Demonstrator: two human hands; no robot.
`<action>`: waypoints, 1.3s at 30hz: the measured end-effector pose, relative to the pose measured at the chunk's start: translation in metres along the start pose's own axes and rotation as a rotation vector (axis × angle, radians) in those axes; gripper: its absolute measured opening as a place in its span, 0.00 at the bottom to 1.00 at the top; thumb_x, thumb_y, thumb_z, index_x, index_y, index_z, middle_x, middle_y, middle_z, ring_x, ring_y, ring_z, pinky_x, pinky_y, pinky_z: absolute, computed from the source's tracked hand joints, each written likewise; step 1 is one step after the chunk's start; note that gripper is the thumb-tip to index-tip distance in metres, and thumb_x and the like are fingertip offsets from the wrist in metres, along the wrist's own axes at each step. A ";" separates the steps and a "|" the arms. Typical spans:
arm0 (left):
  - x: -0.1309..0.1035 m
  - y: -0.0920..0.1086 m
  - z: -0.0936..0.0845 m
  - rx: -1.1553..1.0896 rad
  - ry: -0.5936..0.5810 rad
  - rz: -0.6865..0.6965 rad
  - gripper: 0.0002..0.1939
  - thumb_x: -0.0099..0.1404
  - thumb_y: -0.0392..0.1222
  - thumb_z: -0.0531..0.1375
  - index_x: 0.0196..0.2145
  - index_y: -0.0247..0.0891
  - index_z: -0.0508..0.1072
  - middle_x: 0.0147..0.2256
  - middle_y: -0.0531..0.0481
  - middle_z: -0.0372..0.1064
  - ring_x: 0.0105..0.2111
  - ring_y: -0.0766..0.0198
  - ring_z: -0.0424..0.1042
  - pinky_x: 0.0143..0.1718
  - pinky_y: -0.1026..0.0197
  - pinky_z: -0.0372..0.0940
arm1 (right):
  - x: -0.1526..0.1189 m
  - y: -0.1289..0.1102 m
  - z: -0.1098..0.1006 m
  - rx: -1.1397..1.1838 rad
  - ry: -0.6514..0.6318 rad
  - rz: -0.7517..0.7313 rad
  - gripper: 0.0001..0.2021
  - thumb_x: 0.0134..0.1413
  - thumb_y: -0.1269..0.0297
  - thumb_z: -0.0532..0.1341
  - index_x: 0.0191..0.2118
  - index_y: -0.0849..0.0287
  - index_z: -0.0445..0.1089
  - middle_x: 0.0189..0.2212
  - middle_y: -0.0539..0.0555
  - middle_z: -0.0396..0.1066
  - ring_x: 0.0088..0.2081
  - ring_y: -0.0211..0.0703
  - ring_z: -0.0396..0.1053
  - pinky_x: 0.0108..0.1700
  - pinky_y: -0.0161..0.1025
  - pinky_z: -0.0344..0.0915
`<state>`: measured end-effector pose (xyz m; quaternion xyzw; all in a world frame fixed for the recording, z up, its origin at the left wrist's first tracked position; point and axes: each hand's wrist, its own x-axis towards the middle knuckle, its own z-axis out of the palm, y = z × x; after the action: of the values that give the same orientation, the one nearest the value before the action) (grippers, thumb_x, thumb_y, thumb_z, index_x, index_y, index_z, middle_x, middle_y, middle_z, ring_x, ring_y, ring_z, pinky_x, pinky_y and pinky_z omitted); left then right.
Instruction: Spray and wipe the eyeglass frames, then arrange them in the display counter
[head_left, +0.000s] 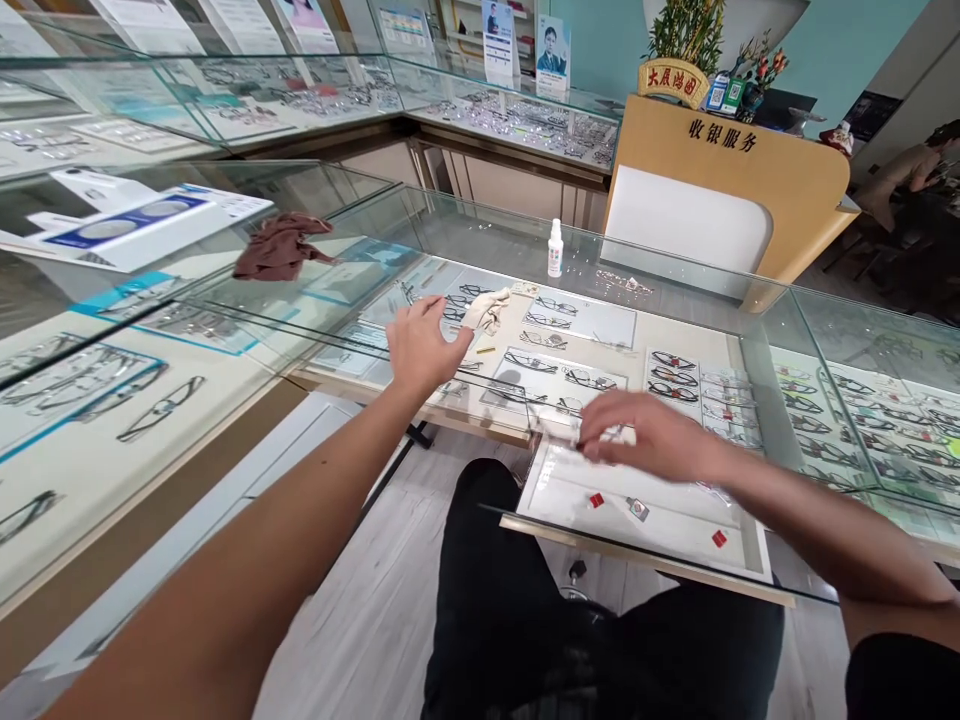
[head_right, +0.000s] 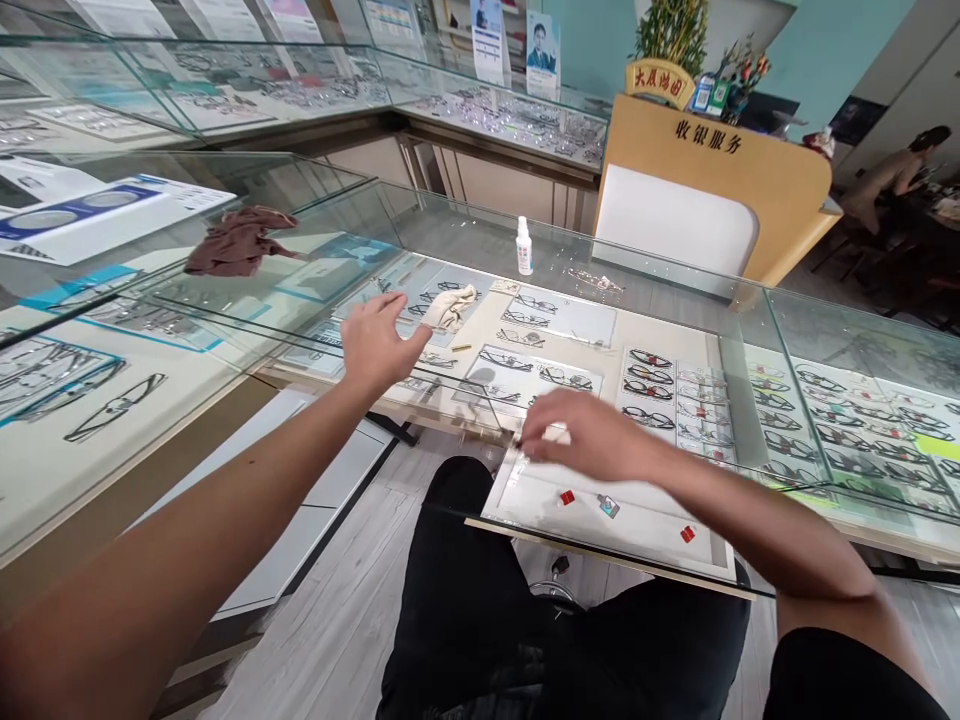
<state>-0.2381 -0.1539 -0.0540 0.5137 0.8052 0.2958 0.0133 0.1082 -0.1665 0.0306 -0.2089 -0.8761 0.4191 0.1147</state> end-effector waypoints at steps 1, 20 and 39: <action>0.000 0.000 0.000 0.007 -0.001 -0.001 0.40 0.65 0.55 0.54 0.70 0.32 0.71 0.73 0.35 0.63 0.72 0.31 0.60 0.75 0.33 0.54 | -0.013 0.000 0.020 0.025 -0.012 0.011 0.11 0.70 0.54 0.67 0.38 0.53 0.83 0.40 0.54 0.84 0.47 0.47 0.79 0.54 0.48 0.74; -0.004 -0.002 -0.004 0.026 -0.009 -0.023 0.39 0.65 0.55 0.56 0.69 0.37 0.72 0.72 0.40 0.66 0.72 0.32 0.62 0.75 0.34 0.55 | 0.069 0.241 0.010 -0.795 0.341 0.317 0.21 0.74 0.69 0.50 0.46 0.63 0.83 0.48 0.67 0.80 0.59 0.60 0.69 0.75 0.61 0.57; -0.009 -0.006 -0.009 0.073 -0.036 -0.030 0.38 0.66 0.57 0.55 0.69 0.40 0.73 0.72 0.43 0.67 0.72 0.32 0.62 0.72 0.33 0.59 | 0.122 0.279 0.005 -0.915 0.103 0.415 0.18 0.71 0.68 0.55 0.43 0.60 0.85 0.49 0.64 0.83 0.60 0.58 0.73 0.80 0.58 0.50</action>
<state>-0.2412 -0.1676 -0.0518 0.5071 0.8227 0.2566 0.0133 0.0736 0.0426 -0.1876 -0.4278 -0.9033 -0.0048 -0.0314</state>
